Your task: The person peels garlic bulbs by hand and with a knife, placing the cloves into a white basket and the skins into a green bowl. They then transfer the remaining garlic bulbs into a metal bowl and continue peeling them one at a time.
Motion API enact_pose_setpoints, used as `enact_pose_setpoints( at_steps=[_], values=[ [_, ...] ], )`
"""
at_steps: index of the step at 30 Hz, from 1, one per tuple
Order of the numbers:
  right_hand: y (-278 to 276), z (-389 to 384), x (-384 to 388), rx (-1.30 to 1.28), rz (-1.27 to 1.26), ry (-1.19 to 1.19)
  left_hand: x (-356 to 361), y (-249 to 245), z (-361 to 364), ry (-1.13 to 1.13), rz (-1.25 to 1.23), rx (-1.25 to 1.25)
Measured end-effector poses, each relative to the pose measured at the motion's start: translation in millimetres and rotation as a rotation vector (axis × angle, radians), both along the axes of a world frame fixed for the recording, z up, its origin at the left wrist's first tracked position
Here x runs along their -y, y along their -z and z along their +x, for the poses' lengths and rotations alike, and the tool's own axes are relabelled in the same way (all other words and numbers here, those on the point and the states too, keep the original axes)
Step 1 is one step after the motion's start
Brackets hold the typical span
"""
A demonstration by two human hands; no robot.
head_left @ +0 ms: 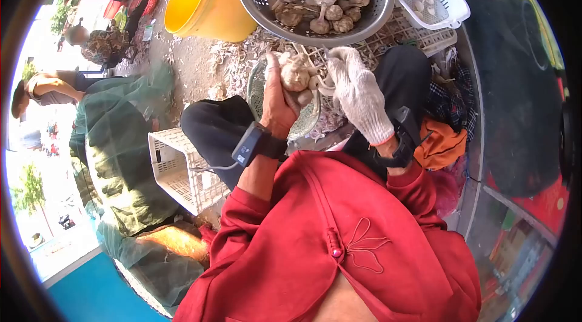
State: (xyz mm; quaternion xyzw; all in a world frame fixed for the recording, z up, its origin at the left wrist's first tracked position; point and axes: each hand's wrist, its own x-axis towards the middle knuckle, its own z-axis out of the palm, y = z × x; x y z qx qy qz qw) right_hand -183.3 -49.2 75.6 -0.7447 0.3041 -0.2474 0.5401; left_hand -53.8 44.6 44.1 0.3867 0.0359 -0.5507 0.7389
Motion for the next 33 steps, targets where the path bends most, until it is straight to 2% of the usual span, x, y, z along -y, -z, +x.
enact_pose_setpoints(
  at_steps=[1, 2, 4, 7, 9, 10, 13, 14, 15, 17, 18, 19, 21, 22, 23, 24, 25, 27, 29, 31, 33],
  values=[
    [-11, -5, -3, -0.090, -0.161, -0.028, 1, -1, 2, -0.050, -0.002, -0.046],
    [-11, -6, -6, -0.092, -0.161, -0.028, -1, 5, 5, -0.061, -0.030, -0.091],
    [-12, -6, -12, -0.175, -0.264, -0.177, -1, 8, 6, -0.070, -0.020, -0.081],
    [-3, 4, -15, -0.392, -0.274, -0.238, 0, 4, 1, -0.102, 0.028, -0.013],
    [3, 8, -18, -0.359, -0.260, -0.226, 0, -1, -4, -0.182, 0.122, 0.186],
    [5, 9, -20, -0.325, -0.247, -0.211, 8, -14, -14, -0.332, 0.203, 0.200],
    [2, 15, -26, -0.367, -0.240, -0.191, -7, 5, -4, -0.231, 0.200, 0.288],
    [6, 16, -28, -0.353, -0.251, -0.193, -6, 4, -8, -0.331, 0.297, 0.277],
    [5, 16, -29, -0.354, -0.249, -0.193, -5, 2, -13, -0.330, 0.299, 0.277],
    [3, 17, -34, -0.245, -0.223, -0.171, -1, -13, -20, -0.458, 0.216, 0.135],
    [9, 20, -36, -0.105, -0.272, -0.075, -1, -14, -23, -0.457, 0.249, 0.153],
    [11, 21, -38, -0.104, -0.269, -0.085, 0, -18, -23, -0.438, 0.152, 0.135],
    [13, 24, -39, 0.069, -0.072, -0.029, 0, -30, -18, -0.404, 0.229, -0.117],
    [-3, 22, -41, 0.099, 0.323, 0.006, -17, -17, -7, -0.208, 0.047, -0.180],
    [25, 24, -29, 0.197, 0.072, 0.104, -34, 1, 5, -0.007, -0.139, -0.235],
    [7, 19, -15, 0.260, 0.300, 0.173, -35, 10, 5, -0.135, -0.174, -0.283],
    [-17, 14, -3, 0.318, 0.535, 0.240, -43, 17, 6, -0.158, -0.112, -0.348],
    [-23, 3, 5, 0.134, 0.403, -0.038, -53, 21, 9, 0.122, -0.313, -0.353],
    [-10, 6, -5, 0.153, -0.200, -0.267, -44, 12, 8, 0.102, -0.341, -0.350],
    [-3, 7, -18, -0.001, -0.308, -0.363, -38, -1, 5, -0.065, -0.067, -0.290],
    [-3, 8, -22, -0.109, -0.434, -0.403, -38, 1, 8, -0.047, -0.069, -0.153]
  ],
)
